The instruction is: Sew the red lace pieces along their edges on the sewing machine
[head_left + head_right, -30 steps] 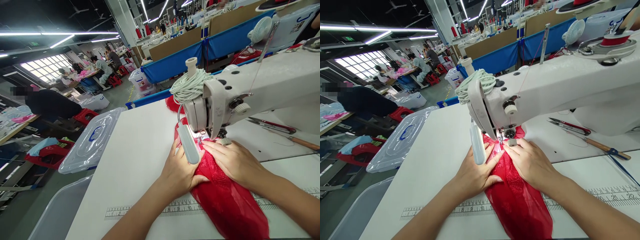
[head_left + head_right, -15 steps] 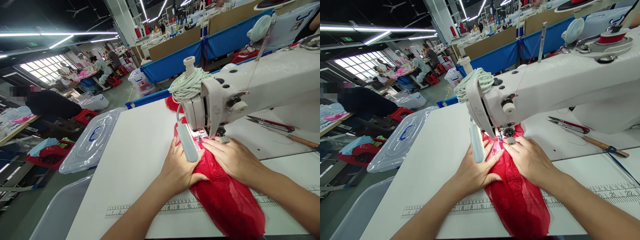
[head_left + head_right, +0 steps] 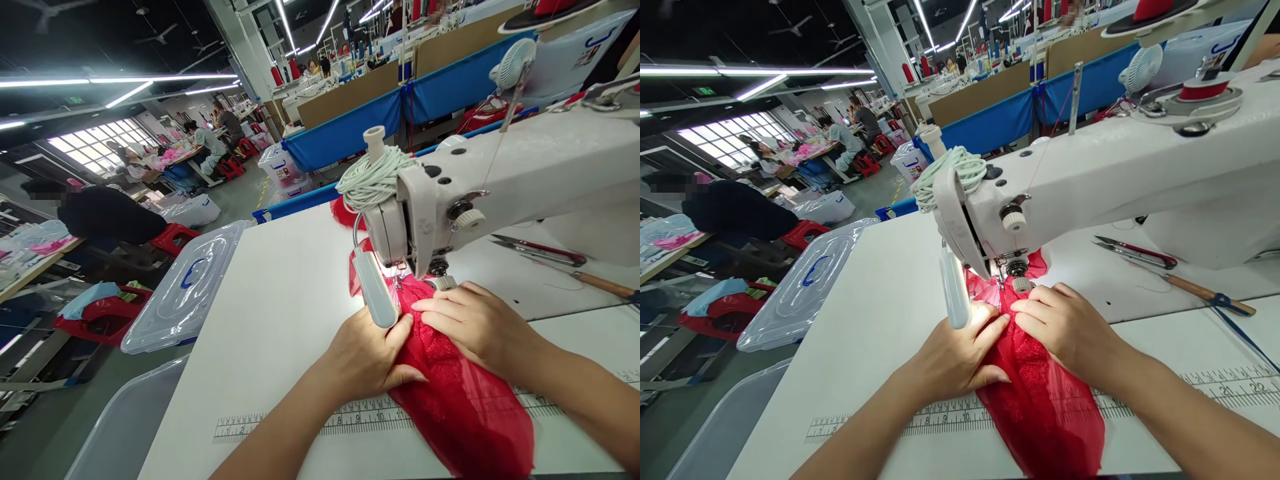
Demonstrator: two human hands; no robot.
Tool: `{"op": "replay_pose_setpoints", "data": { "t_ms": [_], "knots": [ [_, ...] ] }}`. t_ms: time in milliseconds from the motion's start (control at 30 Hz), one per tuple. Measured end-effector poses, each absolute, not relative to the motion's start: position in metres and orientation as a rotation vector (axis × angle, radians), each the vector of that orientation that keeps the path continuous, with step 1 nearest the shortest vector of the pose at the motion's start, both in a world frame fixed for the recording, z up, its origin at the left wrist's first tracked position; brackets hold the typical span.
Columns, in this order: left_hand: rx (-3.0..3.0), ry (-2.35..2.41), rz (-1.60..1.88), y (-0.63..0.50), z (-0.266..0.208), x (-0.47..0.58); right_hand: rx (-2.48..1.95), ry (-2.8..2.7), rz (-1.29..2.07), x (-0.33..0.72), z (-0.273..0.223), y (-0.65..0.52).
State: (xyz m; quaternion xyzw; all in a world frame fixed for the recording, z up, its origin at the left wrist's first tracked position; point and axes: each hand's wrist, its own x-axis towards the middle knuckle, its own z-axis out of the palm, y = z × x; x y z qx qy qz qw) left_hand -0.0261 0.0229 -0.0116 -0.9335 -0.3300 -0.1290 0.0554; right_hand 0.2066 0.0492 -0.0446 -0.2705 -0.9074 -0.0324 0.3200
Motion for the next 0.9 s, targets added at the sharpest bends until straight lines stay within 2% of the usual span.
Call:
{"op": "replay_pose_setpoints", "data": {
  "t_ms": [900],
  "knots": [
    [-2.677, -1.009, -0.329, 0.017, -0.019, -0.029, -0.771, -2.343, -0.14, 0.206, -0.043, 0.054]
  ]
}}
